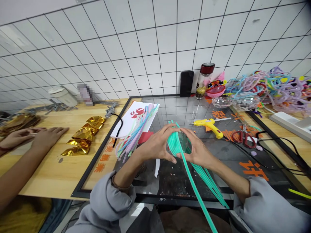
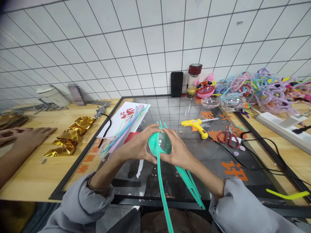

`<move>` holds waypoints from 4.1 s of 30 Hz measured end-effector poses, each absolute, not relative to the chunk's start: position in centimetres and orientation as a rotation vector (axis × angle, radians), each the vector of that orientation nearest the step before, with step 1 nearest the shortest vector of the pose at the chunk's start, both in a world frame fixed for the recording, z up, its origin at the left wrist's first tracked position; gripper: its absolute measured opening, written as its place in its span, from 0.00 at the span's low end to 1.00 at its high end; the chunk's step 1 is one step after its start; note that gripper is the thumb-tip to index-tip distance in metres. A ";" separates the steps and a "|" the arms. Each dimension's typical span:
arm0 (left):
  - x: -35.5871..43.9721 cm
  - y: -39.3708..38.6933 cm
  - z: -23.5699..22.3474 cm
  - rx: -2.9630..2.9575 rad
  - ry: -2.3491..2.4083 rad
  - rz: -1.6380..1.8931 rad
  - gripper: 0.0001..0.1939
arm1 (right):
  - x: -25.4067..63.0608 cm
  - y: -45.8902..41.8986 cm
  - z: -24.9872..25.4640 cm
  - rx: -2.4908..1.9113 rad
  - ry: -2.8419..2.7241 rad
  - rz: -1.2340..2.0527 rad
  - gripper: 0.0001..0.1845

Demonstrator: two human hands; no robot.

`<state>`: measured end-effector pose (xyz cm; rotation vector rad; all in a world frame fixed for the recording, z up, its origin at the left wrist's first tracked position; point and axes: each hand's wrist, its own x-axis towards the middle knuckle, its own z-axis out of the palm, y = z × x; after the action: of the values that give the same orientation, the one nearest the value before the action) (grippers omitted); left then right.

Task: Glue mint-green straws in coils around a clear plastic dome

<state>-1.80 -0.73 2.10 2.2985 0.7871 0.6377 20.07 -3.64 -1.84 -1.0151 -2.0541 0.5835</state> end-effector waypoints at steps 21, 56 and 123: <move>-0.9 -0.8 1.0 2.021 0.887 0.899 0.47 | 20.7 -3.3 -1.5 -1.040 -1.699 1.048 0.49; 1.6 -1.5 -0.2 0.879 0.498 1.051 0.44 | 18.3 -5.3 -0.7 -1.009 -1.530 0.987 0.43; 0.6 -2.6 -1.0 1.630 0.342 1.076 0.53 | 18.9 -5.2 1.0 -0.785 -1.199 1.266 0.33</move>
<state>0.64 -2.60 -1.00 1.6299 0.3417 1.0764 18.85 -5.18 1.00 -0.7855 -1.1992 1.2663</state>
